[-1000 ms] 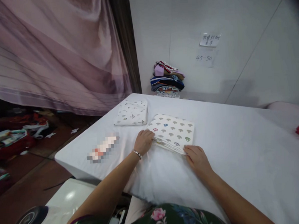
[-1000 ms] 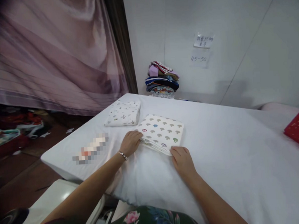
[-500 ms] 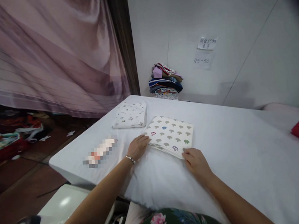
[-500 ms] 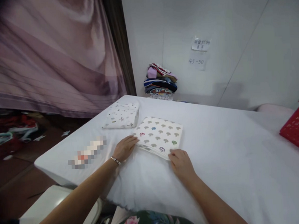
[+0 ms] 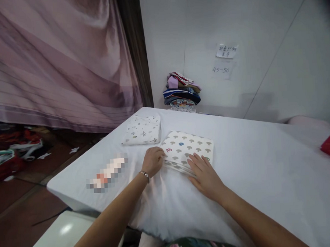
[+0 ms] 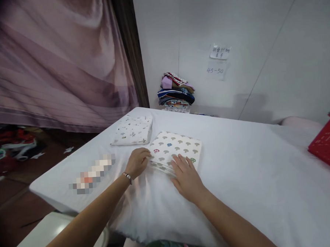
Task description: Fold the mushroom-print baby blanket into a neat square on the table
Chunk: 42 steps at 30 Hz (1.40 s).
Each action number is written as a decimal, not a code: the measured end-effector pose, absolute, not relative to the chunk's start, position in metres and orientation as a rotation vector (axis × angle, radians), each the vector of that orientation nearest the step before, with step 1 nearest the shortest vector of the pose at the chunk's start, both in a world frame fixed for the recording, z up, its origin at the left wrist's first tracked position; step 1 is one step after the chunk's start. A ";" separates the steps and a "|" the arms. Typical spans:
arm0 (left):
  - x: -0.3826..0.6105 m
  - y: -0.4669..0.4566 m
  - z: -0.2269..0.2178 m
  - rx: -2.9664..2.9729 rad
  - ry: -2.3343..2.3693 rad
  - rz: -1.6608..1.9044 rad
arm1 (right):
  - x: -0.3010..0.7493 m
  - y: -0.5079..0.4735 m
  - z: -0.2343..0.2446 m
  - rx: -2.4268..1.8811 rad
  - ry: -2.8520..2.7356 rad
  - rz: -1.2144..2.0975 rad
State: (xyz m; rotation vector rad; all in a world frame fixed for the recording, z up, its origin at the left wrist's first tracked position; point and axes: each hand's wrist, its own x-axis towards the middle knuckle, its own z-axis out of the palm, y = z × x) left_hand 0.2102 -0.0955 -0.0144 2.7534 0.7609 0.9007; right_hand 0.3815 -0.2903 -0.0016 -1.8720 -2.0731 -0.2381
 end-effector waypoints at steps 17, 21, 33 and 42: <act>0.228 -0.092 -0.034 2.615 0.884 0.601 | 0.417 -0.257 -0.012 -1.827 -1.888 0.249; 0.234 -0.069 -0.021 2.293 1.182 0.546 | 0.485 -0.236 -0.010 -2.106 -1.375 0.166; 0.251 -0.029 -0.009 1.871 1.274 0.163 | 0.550 -0.201 -0.027 -2.202 -1.083 0.597; 0.266 -0.052 -0.010 1.519 1.099 0.184 | 0.583 -0.207 -0.003 -1.897 -0.923 0.861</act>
